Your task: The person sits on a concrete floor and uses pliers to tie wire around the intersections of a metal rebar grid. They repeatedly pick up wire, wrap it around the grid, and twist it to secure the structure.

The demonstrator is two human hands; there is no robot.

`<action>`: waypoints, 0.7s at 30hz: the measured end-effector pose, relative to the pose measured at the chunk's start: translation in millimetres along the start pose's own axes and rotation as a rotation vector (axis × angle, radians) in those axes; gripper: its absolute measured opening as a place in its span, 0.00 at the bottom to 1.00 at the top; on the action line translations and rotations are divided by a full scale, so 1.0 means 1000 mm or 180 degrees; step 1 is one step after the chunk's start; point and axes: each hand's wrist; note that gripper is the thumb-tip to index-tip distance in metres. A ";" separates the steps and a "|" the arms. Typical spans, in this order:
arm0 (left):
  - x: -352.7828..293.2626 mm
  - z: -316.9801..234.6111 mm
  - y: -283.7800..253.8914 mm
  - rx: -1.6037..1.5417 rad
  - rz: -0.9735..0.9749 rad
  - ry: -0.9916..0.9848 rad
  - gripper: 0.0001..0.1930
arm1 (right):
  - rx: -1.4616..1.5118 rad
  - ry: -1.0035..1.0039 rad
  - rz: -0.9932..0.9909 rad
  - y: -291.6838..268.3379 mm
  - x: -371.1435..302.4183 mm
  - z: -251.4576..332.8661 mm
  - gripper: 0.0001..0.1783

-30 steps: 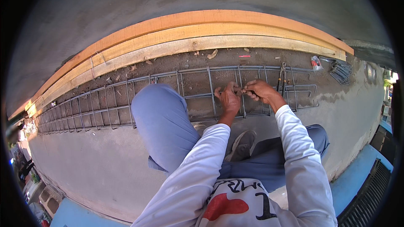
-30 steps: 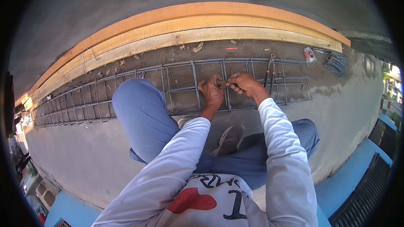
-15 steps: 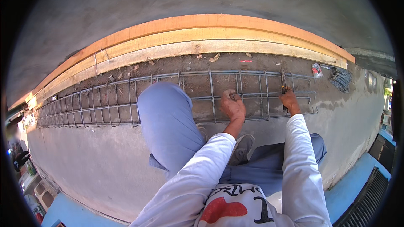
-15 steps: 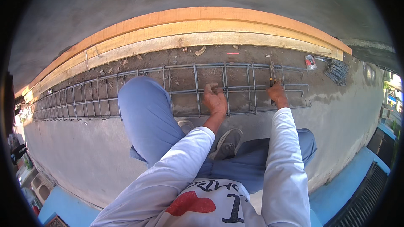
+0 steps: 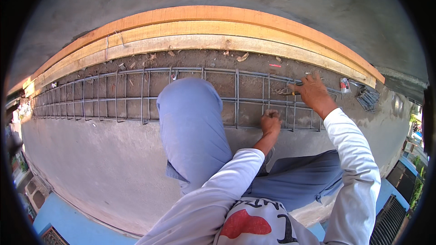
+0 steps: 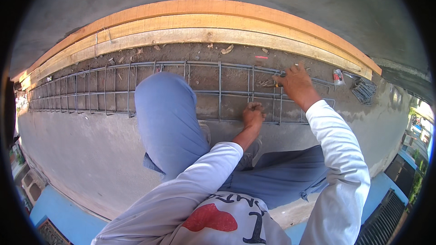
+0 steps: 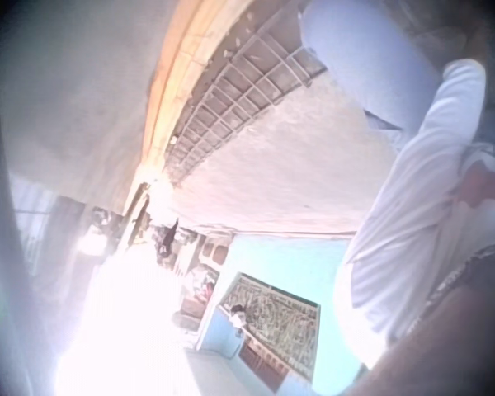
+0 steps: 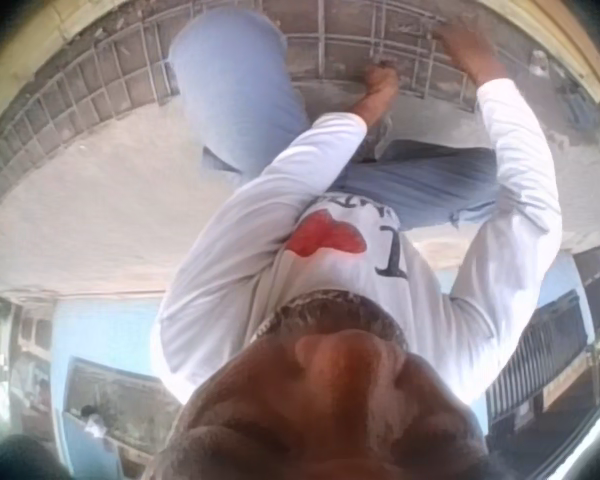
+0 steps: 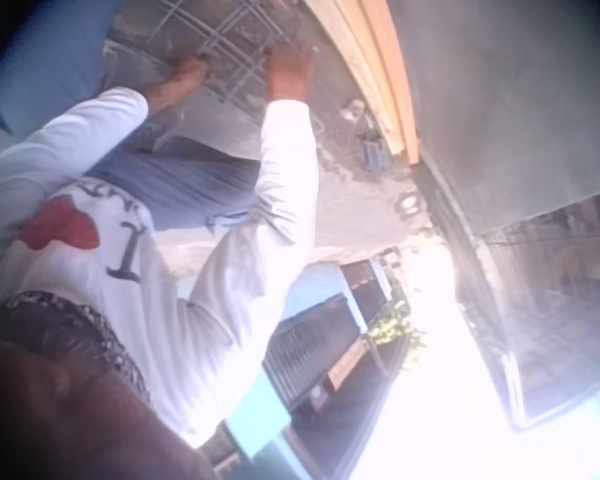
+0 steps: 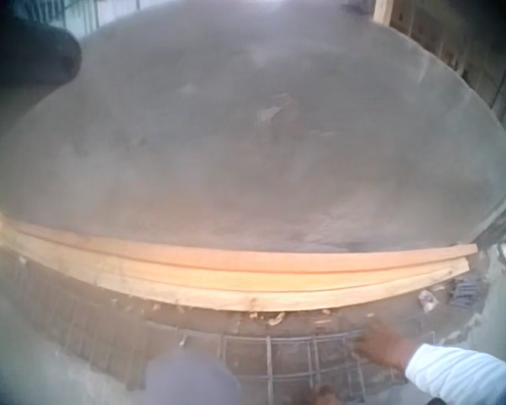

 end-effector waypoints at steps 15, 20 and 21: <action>0.017 -0.002 -0.005 -0.0067 0.0081 -0.0126 0.08 | -0.0675 0.0002 -0.0604 0.012 -0.011 0.027 0.29; 0.017 -0.004 -0.001 -0.0154 0.0058 -0.0190 0.08 | -0.0623 0.0015 -0.0282 0.009 -0.011 0.029 0.29; 0.019 -0.005 -0.002 -0.0171 0.0068 -0.0205 0.08 | -0.0500 -0.0014 -0.0245 0.007 -0.010 0.029 0.28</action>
Point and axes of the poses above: each hand's wrist, its own x-axis towards the middle knuckle, its own y-axis out of the palm, z = x × y, and after that the axes turned 12 degrees about z, right-handed
